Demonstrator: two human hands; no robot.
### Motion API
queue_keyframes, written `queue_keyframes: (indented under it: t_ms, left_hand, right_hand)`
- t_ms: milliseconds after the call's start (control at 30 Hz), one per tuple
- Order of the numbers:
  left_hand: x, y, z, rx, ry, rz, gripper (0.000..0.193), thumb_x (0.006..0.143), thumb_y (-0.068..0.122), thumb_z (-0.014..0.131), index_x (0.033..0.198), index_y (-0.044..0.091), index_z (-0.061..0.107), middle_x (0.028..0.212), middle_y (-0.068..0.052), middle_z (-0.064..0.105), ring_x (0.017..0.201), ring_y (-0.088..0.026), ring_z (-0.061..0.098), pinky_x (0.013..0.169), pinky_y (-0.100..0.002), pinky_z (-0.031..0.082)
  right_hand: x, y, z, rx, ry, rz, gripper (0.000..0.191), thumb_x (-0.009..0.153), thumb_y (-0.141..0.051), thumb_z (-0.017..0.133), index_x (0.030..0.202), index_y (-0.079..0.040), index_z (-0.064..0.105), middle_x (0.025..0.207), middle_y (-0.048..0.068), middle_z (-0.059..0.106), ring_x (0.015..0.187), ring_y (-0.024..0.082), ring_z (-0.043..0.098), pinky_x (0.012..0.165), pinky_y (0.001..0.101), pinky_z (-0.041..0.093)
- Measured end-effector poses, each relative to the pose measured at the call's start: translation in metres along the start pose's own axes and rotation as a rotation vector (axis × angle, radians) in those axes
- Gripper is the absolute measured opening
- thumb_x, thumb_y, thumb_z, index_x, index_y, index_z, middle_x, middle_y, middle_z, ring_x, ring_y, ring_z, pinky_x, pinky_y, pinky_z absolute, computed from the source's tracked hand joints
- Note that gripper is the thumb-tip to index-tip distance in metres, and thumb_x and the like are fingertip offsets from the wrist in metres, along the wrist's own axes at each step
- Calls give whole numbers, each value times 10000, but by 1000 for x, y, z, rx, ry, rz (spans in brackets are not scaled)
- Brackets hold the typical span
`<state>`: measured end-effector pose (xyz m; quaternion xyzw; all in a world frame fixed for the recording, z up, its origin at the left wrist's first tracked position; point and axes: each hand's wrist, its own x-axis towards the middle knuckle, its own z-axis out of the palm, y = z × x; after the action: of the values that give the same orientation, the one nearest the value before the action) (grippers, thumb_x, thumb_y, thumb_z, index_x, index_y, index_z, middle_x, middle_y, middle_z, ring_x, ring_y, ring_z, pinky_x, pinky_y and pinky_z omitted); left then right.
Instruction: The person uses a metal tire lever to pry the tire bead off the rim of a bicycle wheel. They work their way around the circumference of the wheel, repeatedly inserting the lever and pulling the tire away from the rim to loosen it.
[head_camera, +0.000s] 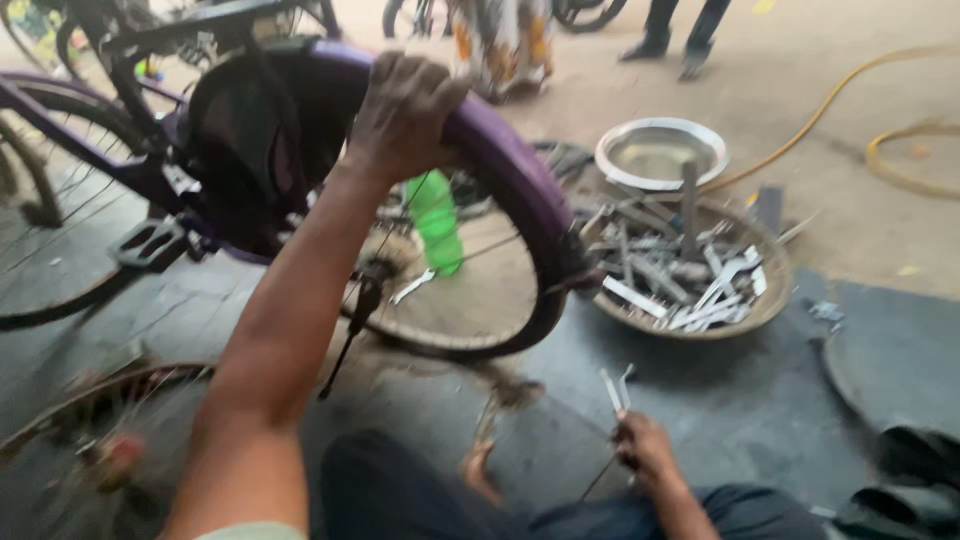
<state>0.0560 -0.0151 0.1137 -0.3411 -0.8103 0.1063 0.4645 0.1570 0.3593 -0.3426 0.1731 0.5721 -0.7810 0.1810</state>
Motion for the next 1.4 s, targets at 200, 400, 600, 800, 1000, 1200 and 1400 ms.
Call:
queue_keyframes:
  t_ms: [200, 400, 600, 800, 1000, 1200, 1400]
  left_hand:
    - [-3, -2, 9, -38, -3, -20, 735, 641, 519, 989, 1181, 142, 663, 1126, -94, 648, 1113, -319, 598, 1034, -514, 409]
    - [-3, -1, 4, 37, -81, -75, 778, 554, 485, 971, 1155, 96, 668, 1100, -122, 643, 1073, -337, 592, 999, -507, 434]
    - [9, 4, 2, 34, -273, -116, 733, 660, 507, 965, 1115, 34, 638, 1115, -168, 615, 1116, -351, 581, 1086, -497, 427]
    - [-11, 8, 24, 134, -128, -138, 905, 638, 512, 933, 1368, 84, 613, 1395, -193, 583, 1282, -356, 559, 1080, -509, 426]
    - [-20, 14, 14, 161, -7, -108, 926, 716, 554, 932, 1404, 60, 558, 1496, -281, 428, 1441, -472, 337, 1161, -654, 298]
    - [-60, 60, 17, -1, 253, -272, 707, 990, 372, 800, 1522, 77, 439, 1591, -264, 387, 1523, -461, 348, 1283, -559, 336]
    - [-74, 89, 30, -320, -37, -701, 487, 919, 408, 767, 1253, 91, 609, 1216, -182, 654, 1152, -384, 633, 998, -501, 493]
  right_hand:
    - [-10, -5, -7, 53, 7, -12, 291, 963, -287, 682, 969, 2, 646, 639, 92, 554, 441, 169, 471, 401, 332, 366]
    - [-27, -10, 8, -124, -99, -218, 185, 889, -154, 691, 1005, -10, 697, 682, 50, 544, 501, 134, 517, 429, 312, 413]
    - [-38, -13, 4, -115, -39, -81, 225, 946, -219, 651, 990, 2, 661, 702, 47, 524, 545, 170, 478, 469, 340, 369]
    - [-48, -17, -21, 47, -125, -68, 284, 980, -328, 650, 1038, -53, 696, 676, 44, 541, 438, 131, 409, 392, 295, 333]
    - [-54, -20, -4, 28, -3, 10, 256, 953, -292, 650, 1042, -53, 657, 754, 76, 612, 484, 135, 479, 395, 309, 373]
    - [-58, -20, -6, 103, -21, 16, 312, 942, -272, 647, 1155, -44, 647, 767, 94, 642, 477, 131, 494, 398, 292, 375]
    - [-55, -21, 2, 43, -16, -1, 316, 945, -257, 634, 1190, -59, 657, 729, 77, 614, 450, 128, 454, 391, 296, 352]
